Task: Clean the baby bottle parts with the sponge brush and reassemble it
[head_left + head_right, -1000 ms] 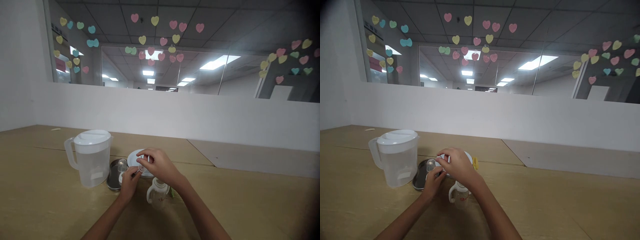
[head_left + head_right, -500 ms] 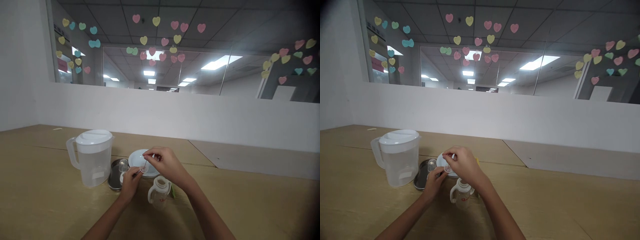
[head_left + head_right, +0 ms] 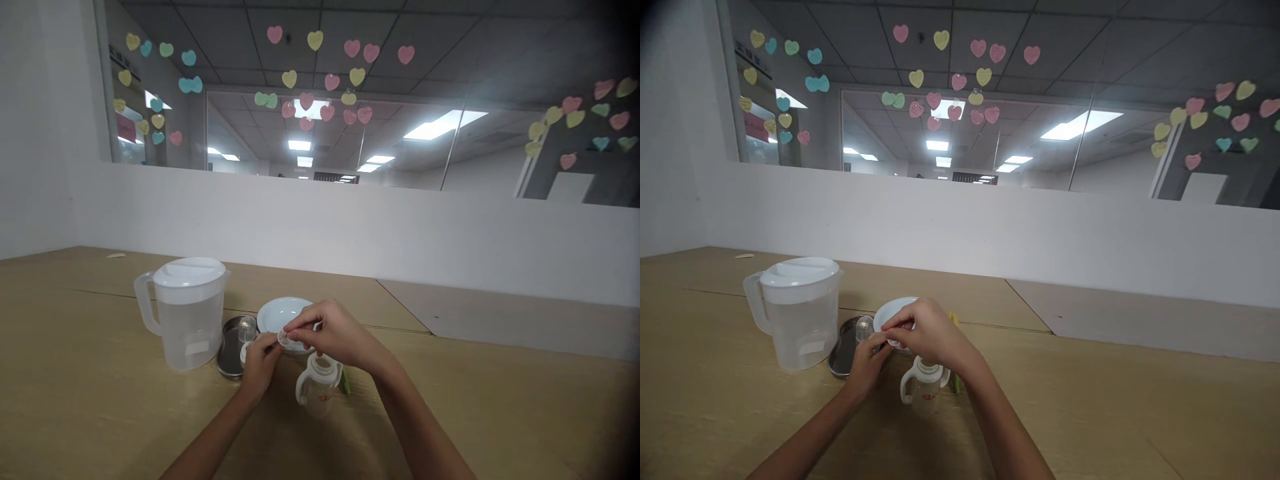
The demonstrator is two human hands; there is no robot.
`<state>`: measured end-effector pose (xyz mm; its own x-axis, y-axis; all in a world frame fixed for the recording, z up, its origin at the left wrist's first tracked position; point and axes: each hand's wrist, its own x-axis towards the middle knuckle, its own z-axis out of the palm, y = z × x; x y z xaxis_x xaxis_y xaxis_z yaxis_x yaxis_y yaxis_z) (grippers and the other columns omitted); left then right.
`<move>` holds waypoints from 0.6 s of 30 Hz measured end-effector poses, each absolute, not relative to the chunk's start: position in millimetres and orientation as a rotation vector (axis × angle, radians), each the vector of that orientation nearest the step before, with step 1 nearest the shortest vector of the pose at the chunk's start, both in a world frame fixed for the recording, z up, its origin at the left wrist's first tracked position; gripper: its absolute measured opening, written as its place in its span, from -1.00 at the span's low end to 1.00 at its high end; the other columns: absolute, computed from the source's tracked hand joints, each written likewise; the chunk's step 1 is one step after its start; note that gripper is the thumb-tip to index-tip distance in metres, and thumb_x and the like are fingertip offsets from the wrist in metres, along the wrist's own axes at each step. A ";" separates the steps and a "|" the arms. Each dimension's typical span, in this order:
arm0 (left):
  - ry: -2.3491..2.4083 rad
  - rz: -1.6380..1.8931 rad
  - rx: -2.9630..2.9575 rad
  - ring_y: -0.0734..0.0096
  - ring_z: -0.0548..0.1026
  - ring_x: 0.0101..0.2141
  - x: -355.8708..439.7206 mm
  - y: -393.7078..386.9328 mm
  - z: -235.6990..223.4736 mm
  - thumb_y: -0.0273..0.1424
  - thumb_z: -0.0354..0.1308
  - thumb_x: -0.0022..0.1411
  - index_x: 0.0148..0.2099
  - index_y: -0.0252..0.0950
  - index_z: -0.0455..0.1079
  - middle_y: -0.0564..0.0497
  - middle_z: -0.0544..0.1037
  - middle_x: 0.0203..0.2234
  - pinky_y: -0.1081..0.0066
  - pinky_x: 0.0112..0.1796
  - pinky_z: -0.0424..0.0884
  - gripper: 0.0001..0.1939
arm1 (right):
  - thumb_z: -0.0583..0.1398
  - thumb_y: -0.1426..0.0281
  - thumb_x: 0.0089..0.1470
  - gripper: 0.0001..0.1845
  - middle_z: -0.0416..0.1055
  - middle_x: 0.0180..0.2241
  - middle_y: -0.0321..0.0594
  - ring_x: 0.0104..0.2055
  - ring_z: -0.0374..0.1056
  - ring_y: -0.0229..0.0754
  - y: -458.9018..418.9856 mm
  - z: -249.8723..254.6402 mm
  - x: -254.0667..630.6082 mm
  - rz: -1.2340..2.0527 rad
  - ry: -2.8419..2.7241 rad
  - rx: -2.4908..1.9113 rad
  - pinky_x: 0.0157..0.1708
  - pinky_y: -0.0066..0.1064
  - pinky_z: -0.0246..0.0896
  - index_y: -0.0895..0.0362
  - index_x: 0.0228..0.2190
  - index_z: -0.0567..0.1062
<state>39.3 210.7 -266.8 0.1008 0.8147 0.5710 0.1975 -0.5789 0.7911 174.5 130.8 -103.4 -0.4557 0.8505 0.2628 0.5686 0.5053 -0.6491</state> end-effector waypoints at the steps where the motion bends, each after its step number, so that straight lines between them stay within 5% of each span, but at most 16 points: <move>1: 0.988 1.506 1.851 0.27 0.43 -0.29 39.3 210.3 -266.4 -0.20 0.02 0.13 -0.37 -0.27 0.50 -0.03 0.56 -0.40 0.35 -0.20 0.29 -0.69 | 0.16 0.39 -0.06 -0.79 0.49 -0.50 -0.25 -0.54 0.28 -0.36 131.9 -103.9 174.8 0.680 -2.169 -1.173 -0.58 -0.56 0.12 0.15 -0.41 0.60; 18: 0.981 1.521 1.832 0.30 0.44 -0.32 37.6 213.3 -270.3 -0.21 0.06 0.12 -0.44 -0.27 0.52 -0.02 0.56 -0.42 0.36 -0.25 0.32 -0.70 | 0.16 0.36 -0.10 -0.75 0.45 -0.55 -0.25 -0.60 0.25 -0.38 150.3 -121.3 173.7 0.751 -2.228 -1.229 -0.64 -0.60 0.07 0.16 -0.37 0.59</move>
